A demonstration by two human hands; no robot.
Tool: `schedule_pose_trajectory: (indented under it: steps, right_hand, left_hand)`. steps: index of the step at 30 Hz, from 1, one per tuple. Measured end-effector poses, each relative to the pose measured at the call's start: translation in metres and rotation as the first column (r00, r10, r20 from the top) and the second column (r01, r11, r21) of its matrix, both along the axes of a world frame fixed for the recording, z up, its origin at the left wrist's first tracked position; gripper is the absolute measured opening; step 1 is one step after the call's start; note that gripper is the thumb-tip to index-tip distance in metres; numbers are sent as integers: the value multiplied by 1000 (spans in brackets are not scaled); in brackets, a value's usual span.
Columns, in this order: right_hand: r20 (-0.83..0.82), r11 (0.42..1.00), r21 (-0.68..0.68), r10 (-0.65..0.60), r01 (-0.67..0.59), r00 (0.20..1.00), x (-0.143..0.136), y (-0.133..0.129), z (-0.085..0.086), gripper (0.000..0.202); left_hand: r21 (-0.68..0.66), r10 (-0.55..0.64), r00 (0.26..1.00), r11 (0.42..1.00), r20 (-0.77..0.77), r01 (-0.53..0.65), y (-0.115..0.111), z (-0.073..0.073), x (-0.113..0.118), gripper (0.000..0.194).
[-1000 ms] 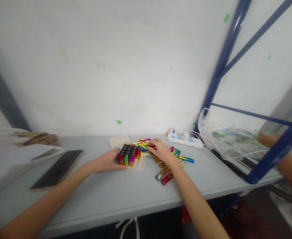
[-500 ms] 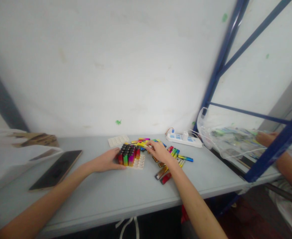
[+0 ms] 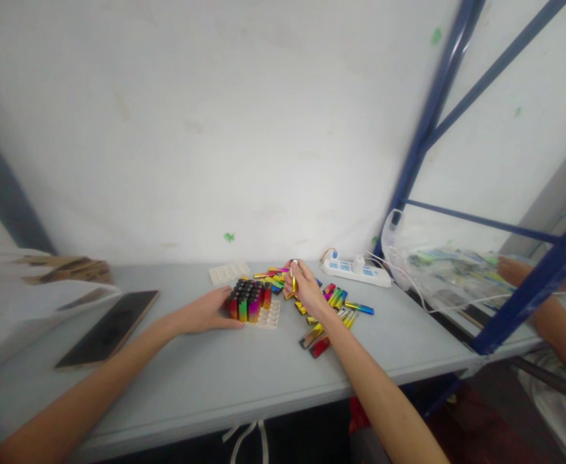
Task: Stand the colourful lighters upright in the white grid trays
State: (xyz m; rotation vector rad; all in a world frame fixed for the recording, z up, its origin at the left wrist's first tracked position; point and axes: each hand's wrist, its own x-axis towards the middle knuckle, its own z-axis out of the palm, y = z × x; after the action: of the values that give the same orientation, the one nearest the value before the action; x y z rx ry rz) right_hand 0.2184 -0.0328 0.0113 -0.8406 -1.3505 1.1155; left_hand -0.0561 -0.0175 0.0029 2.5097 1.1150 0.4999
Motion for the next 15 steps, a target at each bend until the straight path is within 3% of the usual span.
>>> schedule_pose_trajectory:
  steps: [5, 10, 15]
  right_hand:
    - [99, 993, -26, -111, 114, 989, -8, -2, -5, 49]
    - [328, 947, 114, -320, 299, 889, -8, 2, -17, 48]
    - [412, 930, 221, -361, 293, 837, -9, 2, -20, 41]
  left_hand:
    - [-11, -22, 998, 1000, 51, 23, 1, -1, 0, 66]
    - [-14, -39, 997, 999, 71, 40, 4, -3, 0, 68]
    - [-5, -48, 997, 999, 59, 48, 4, -4, -1, 69]
